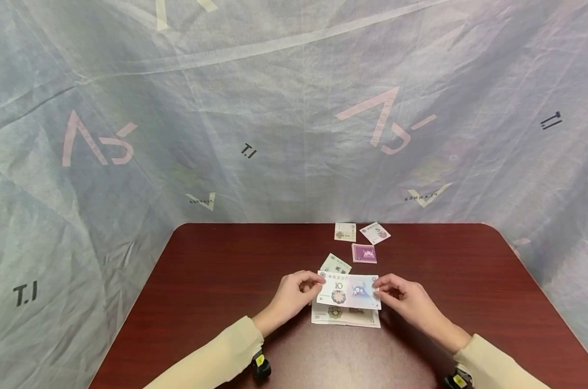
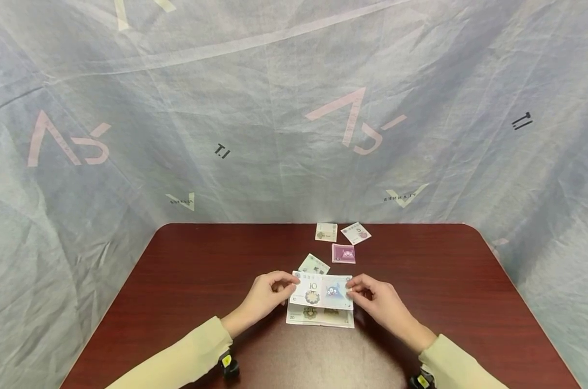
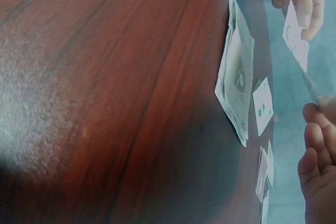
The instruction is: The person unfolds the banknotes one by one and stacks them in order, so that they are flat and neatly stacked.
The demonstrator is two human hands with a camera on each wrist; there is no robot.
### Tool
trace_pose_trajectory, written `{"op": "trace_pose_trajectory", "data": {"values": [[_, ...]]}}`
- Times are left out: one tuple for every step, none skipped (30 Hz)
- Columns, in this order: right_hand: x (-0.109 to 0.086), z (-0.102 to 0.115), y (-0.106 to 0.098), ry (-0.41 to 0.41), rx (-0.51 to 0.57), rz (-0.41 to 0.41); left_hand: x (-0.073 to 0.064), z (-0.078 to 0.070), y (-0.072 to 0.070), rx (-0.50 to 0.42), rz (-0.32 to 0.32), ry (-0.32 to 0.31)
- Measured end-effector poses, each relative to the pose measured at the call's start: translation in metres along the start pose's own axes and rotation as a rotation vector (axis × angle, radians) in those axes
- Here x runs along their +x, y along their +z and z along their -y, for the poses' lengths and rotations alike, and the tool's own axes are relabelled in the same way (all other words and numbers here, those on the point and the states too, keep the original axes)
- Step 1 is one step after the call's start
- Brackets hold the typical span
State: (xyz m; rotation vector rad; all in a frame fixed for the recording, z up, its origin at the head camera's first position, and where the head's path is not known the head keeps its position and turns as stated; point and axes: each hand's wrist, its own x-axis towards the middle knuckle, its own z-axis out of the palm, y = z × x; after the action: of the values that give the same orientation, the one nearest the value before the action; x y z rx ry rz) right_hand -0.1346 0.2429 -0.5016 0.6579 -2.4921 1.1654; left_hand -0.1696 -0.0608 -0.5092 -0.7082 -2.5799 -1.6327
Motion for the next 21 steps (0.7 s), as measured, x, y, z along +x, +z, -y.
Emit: {"op": "trace_pose_trajectory", "data": {"values": [[0.0,0.0,0.0,-0.001,-0.002,0.002,0.0,0.0,0.0,0.009,0.003,0.005],[-0.001,0.0,0.001,0.003,-0.004,0.006,0.0,0.001,0.0,0.025,0.006,0.01],[-0.002,-0.001,0.002,0.01,-0.006,0.013,-0.001,0.001,0.0,0.043,0.013,0.011],[-0.002,-0.001,0.002,0.019,-0.012,0.023,-0.002,0.002,0.0,0.061,0.021,0.01],[-0.003,-0.002,0.003,0.027,-0.018,0.037,-0.002,0.003,0.0,0.083,0.029,0.005],[-0.003,-0.002,0.004,0.03,-0.028,0.049,-0.003,0.004,0.001,0.104,0.04,0.001],[-0.004,-0.002,0.006,0.029,-0.04,0.06,-0.003,0.006,0.001,0.129,0.051,-0.004],[-0.005,-0.002,0.007,0.026,-0.057,0.07,-0.004,0.007,0.002,0.151,0.061,-0.008],[-0.006,-0.003,0.009,0.017,-0.076,0.077,-0.004,0.009,0.003,0.171,0.07,-0.012],[-0.007,-0.004,0.011,0.003,-0.092,0.082,-0.005,0.011,0.004,0.182,0.077,-0.014],[-0.008,-0.004,0.013,-0.012,-0.105,0.084,-0.006,0.012,0.006,0.195,0.085,-0.015],[-0.009,-0.005,0.015,-0.026,-0.118,0.081,-0.006,0.013,0.007,0.206,0.092,-0.015],[-0.01,-0.006,0.018,-0.036,-0.129,0.081,-0.007,0.014,0.008,0.215,0.098,-0.015],[-0.011,-0.006,0.02,-0.043,-0.137,0.083,-0.008,0.015,0.009,0.222,0.103,-0.012],[-0.012,-0.007,0.021,-0.051,-0.143,0.085,-0.009,0.015,0.009,0.232,0.108,-0.007],[-0.013,-0.008,0.023,-0.056,-0.148,0.087,-0.01,0.015,0.01,0.241,0.114,-0.003],[-0.014,-0.009,0.025,-0.058,-0.154,0.091,-0.01,0.015,0.01,0.256,0.118,0.002],[-0.015,-0.009,0.026,-0.061,-0.159,0.093,-0.011,0.015,0.011,0.268,0.121,0.008],[-0.015,-0.009,0.027,-0.059,-0.164,0.097,-0.011,0.016,0.011,0.283,0.124,0.011],[-0.016,-0.01,0.028,-0.058,-0.165,0.103,-0.011,0.016,0.011,0.295,0.126,0.012],[-0.016,-0.01,0.028,-0.055,-0.17,0.108,-0.011,0.017,0.012,0.308,0.131,0.013]]}}
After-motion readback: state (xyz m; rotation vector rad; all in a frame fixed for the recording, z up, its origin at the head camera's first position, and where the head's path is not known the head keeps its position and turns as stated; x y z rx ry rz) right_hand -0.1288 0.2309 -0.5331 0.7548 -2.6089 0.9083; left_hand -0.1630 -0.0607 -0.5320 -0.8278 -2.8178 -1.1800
